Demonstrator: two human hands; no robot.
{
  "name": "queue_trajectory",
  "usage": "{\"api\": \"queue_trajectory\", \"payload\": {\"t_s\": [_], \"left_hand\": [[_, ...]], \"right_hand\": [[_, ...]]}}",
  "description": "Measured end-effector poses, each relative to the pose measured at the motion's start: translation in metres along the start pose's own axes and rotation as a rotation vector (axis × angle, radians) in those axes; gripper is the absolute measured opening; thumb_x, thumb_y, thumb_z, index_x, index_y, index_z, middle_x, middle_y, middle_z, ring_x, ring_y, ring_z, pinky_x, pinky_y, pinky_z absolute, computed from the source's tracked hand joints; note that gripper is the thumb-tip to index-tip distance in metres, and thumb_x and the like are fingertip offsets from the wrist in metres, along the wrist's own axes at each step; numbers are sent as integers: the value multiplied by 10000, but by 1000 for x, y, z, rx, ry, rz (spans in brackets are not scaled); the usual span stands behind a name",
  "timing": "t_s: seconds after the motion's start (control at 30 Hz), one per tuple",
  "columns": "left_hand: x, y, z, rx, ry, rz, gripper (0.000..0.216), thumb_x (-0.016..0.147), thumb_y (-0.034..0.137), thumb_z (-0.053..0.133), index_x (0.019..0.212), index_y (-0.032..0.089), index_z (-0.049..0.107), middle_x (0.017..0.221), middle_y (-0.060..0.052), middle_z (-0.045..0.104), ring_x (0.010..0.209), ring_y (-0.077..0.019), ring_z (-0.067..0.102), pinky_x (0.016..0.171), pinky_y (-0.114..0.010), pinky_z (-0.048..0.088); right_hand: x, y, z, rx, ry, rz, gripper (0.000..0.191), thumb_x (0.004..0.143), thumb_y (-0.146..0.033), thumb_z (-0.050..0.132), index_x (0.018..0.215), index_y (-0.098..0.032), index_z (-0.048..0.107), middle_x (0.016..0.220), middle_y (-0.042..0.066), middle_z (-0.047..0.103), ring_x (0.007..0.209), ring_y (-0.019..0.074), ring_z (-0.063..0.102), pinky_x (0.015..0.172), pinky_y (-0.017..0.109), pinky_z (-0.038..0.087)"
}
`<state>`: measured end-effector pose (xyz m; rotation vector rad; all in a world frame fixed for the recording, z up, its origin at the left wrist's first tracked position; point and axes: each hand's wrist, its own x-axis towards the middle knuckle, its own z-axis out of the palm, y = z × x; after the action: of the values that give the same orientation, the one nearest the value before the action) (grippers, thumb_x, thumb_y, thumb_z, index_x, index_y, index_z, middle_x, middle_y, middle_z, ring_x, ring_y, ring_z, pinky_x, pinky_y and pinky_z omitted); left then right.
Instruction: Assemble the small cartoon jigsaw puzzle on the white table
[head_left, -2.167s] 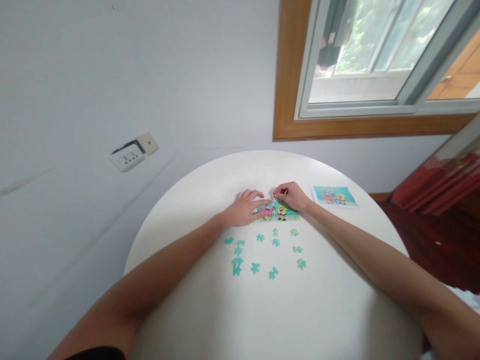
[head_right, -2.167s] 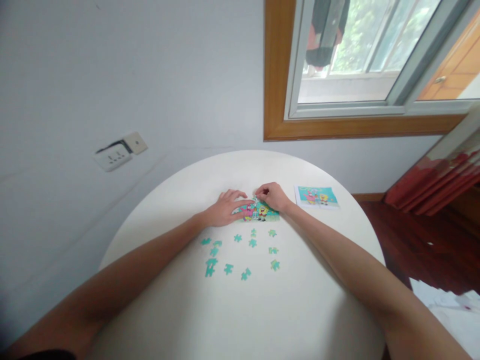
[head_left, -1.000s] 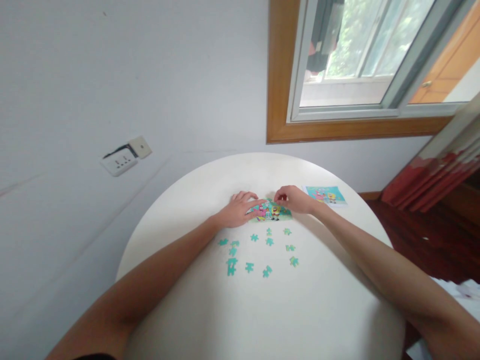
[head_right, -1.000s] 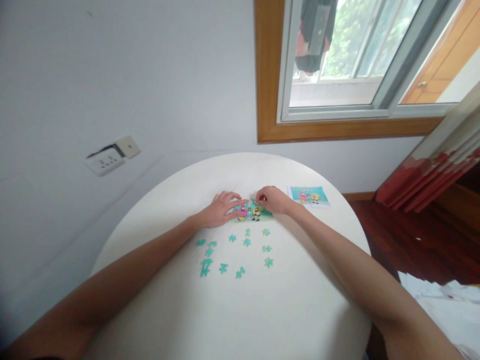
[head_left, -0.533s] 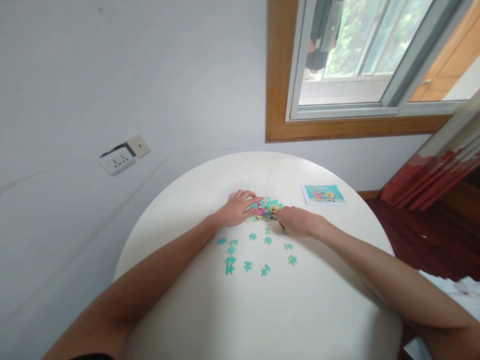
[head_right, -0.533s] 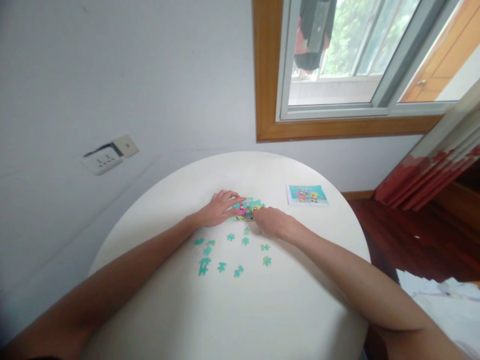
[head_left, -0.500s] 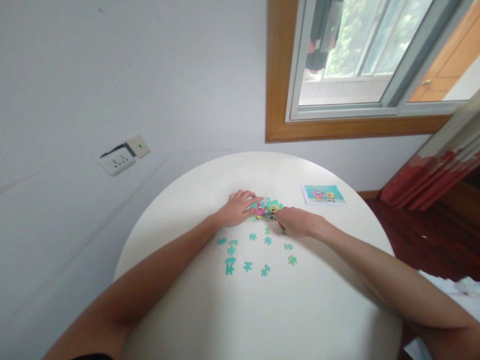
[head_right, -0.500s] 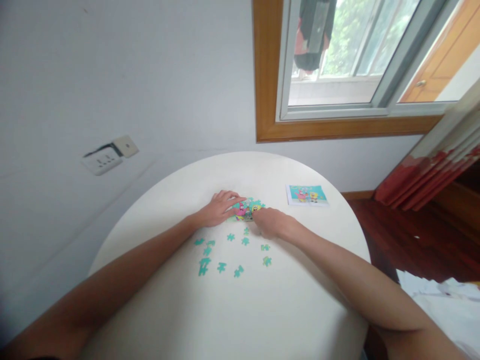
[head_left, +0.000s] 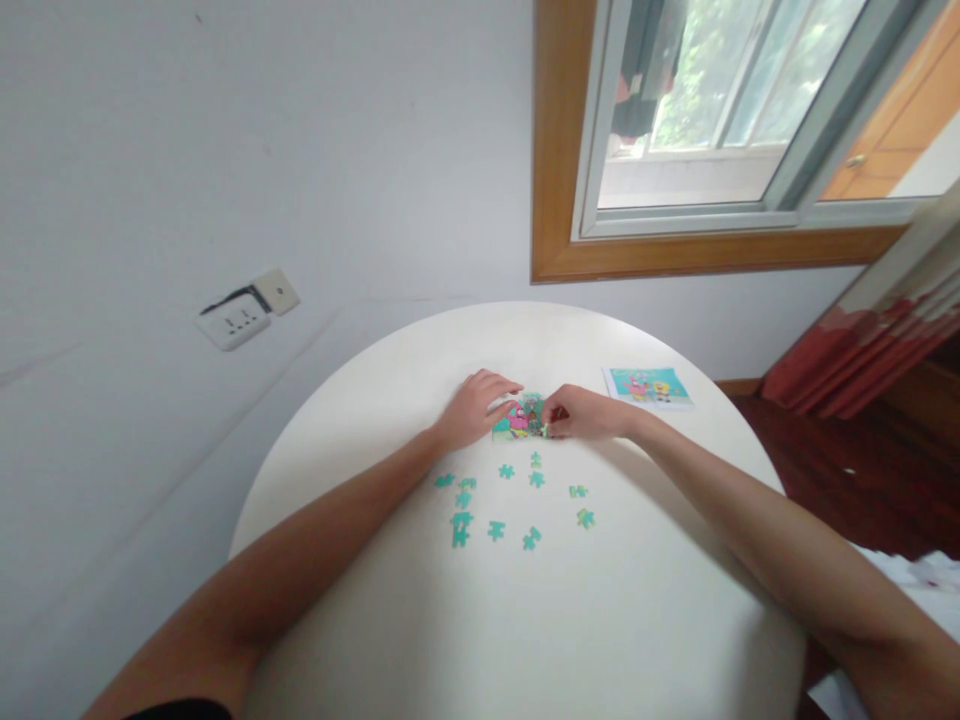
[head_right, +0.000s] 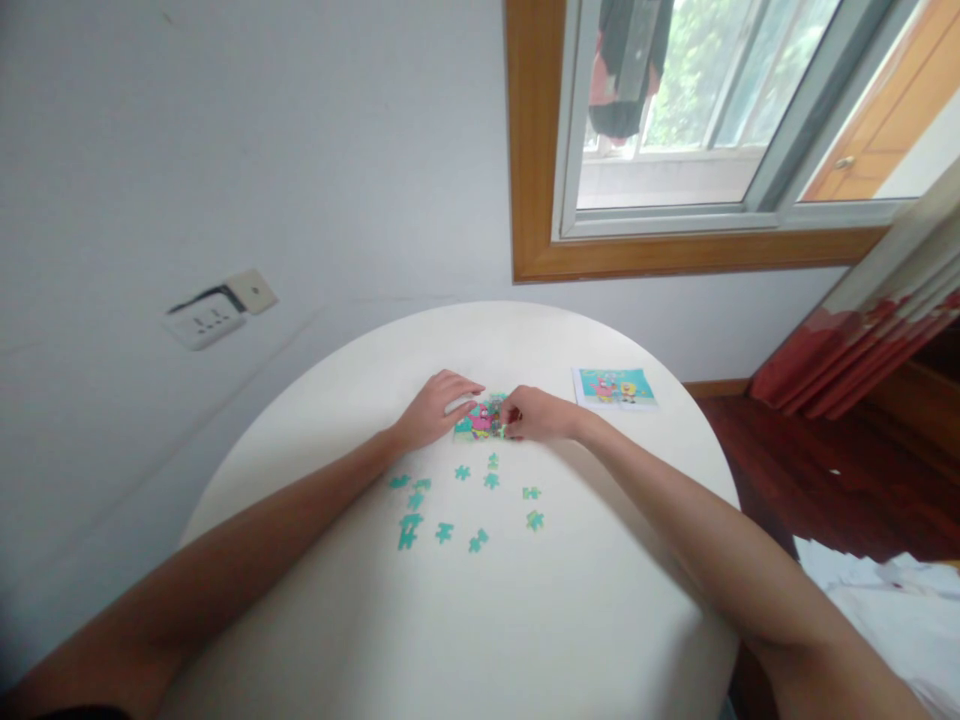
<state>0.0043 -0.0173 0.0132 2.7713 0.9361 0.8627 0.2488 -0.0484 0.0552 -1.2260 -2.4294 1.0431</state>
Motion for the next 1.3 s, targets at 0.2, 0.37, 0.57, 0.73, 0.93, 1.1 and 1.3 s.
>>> {"api": "queue_trajectory", "payload": {"t_s": [0.2,0.37,0.57,0.73,0.93,1.1,1.3], "left_hand": [[1,5,1,40,27,101,295,964,397,575,1190,239,679,1113,-56,711,1064,-233,563,955,-402,429],[0,1,3,78,35,79,268,960,373,583,1169,249,698,1089,-53,718,1044,-230,567,933,-407,439],[2,-5,6,104,44,-33,264,958,211,507,1118,221,717,1089,-53,719,1053,-230,568,940,-427,456],[3,-7,7,74,-20,-41,348,898,133,505,1153,235,718,1134,-46,714,1069,-237,560,955,-438,462],[3,-6,8,22,-86,-29,388,905,156,497,1209,275,707,1179,-38,713,1057,-234,566,975,-445,449],[1,-13,13,-63,-91,-40,400,905,171,512,1243,290,689,1187,-27,714,1080,-221,570,993,-422,441],[0,-20,13,-109,-73,-67,375,886,181,542,1207,277,711,1200,-40,693,1099,-222,561,1016,-423,433]], "right_hand": [[26,29,16,245,336,10,116,752,-129,575,760,-125,691,623,3,635,570,108,529,556,218,409],[42,38,32,352,451,-72,62,753,-178,638,784,-136,672,647,-4,636,574,107,537,568,220,433],[59,43,37,143,630,-85,88,792,-159,640,780,-146,727,704,23,699,618,121,571,639,234,445],[62,44,35,35,637,-46,94,803,-164,668,814,-152,760,720,31,716,634,126,572,650,235,431],[60,42,36,-40,613,-31,116,834,-195,663,871,-165,769,776,34,730,674,128,579,683,237,424],[61,46,37,-41,621,-44,125,842,-186,651,877,-160,769,789,41,735,691,135,591,700,243,428],[61,44,37,-74,608,-58,127,851,-175,635,867,-164,761,776,30,720,706,140,592,714,251,425]]}}
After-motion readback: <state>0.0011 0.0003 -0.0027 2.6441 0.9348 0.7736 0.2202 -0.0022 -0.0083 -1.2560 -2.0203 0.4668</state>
